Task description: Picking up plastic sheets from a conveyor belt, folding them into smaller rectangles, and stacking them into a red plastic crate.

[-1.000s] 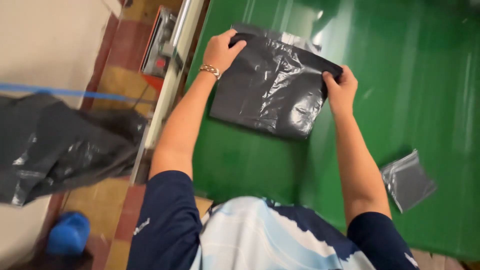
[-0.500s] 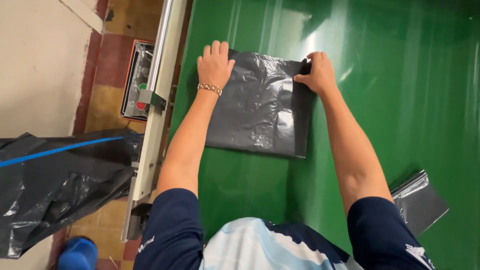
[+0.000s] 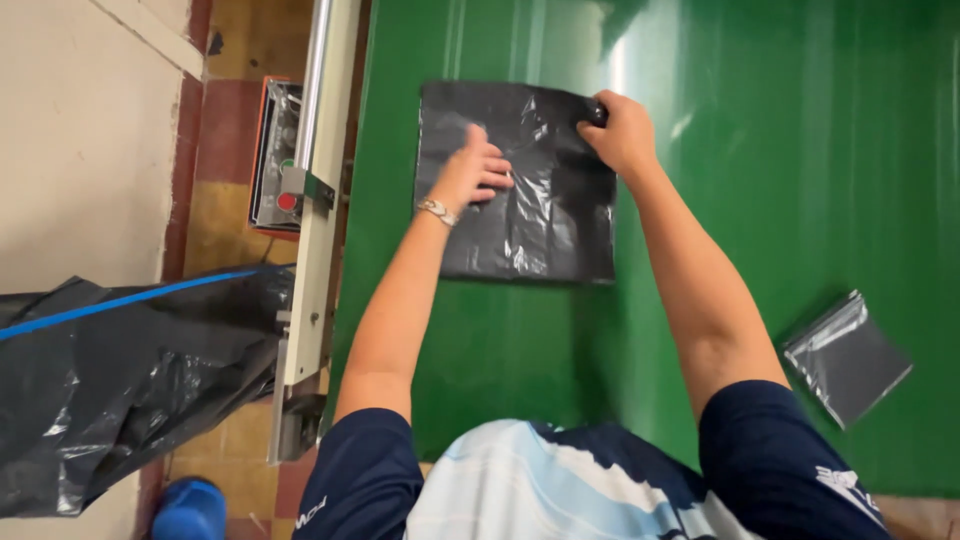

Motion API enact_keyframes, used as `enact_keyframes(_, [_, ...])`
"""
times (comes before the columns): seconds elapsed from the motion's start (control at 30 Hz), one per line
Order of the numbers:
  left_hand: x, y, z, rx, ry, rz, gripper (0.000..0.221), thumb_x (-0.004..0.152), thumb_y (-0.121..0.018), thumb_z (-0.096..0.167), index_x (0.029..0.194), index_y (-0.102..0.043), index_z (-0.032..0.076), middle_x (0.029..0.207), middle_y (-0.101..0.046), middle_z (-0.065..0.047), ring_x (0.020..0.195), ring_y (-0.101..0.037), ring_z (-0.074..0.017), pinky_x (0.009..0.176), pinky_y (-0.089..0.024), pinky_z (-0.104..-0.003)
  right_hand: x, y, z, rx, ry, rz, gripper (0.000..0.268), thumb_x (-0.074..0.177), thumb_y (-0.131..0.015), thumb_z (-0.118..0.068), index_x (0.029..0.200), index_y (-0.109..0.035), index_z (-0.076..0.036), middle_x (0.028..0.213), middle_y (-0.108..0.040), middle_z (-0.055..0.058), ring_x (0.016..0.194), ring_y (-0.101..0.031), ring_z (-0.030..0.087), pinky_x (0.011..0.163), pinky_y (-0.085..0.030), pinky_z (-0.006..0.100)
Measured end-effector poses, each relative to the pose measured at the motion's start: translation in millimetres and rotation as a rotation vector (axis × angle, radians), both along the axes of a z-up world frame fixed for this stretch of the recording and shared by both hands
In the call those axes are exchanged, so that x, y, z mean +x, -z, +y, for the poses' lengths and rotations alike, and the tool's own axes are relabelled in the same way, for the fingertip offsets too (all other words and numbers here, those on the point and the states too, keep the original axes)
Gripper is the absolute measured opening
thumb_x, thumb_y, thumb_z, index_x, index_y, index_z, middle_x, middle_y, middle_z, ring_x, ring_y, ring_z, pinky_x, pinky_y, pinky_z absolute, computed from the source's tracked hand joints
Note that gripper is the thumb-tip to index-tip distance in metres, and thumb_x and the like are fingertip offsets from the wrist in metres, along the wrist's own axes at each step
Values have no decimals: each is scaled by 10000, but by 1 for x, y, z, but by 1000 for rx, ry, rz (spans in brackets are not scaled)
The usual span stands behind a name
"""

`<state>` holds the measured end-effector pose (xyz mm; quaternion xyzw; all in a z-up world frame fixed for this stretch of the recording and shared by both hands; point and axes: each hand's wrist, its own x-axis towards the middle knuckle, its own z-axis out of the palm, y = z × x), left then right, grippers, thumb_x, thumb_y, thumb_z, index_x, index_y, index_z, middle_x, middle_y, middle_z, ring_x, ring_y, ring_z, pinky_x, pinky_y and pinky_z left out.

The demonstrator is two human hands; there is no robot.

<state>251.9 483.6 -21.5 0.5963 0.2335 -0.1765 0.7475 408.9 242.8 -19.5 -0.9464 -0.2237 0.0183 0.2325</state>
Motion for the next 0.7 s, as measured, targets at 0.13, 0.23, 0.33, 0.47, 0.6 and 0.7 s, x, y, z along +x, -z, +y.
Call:
enact_keyframes(0.13, [-55,-34,37,-387,-114,-5,1223,763,-118,911,1519,-297,-33,1535,-429,-257,1419,-451,-383,1175,-236,-578,-96,-46,-31,211,-246,-364,262,729,-852,-94,867,-629,-105,876,-547,84,871,-579,344,757,-440,441])
enact_keyframes(0.23, [-79,7,63,-561,-275,-36,1176,688,-364,953,1439,-455,53,1415,-573,-191,1366,-482,-442,1173,-207,-621,-157,-42,-52,245,-374,-362,447,550,-851,31,873,-603,-154,1046,-647,28,1005,-585,297,834,-415,433])
enact_keyframes(0.33, [-90,80,85,-461,-367,-80,859,797,-502,712,1327,-545,38,1288,-637,-180,1206,-587,-362,1053,-372,-528,-192,-11,-63,267,-359,-472,356,652,-809,38,851,-590,-160,1071,-710,-27,1053,-656,223,865,-455,364])
enact_keyframes(0.47, [-114,71,65,-65,-492,-266,451,969,-733,271,1284,-564,-3,1284,-590,-209,1184,-582,-289,1007,-523,-402,-208,-4,-69,230,-329,-508,331,650,-798,30,864,-630,-158,1104,-719,-24,1116,-665,218,925,-496,362])
enact_keyframes(0.6, [-165,-12,23,1148,-159,-418,741,833,-822,330,1403,-441,48,1376,-482,-149,1151,-647,-241,921,-589,-371,-209,7,-80,201,-337,-496,349,659,-785,47,923,-651,-137,1169,-705,14,1190,-641,236,974,-502,380])
enact_keyframes(0.7, [-195,-31,4,1803,263,-576,738,705,-841,514,1285,-575,143,1317,-537,-38,1213,-523,-245,764,-603,-371,-211,1,-83,154,-347,-471,375,644,-795,56,952,-655,-108,1182,-701,55,1203,-635,259,1005,-502,399])
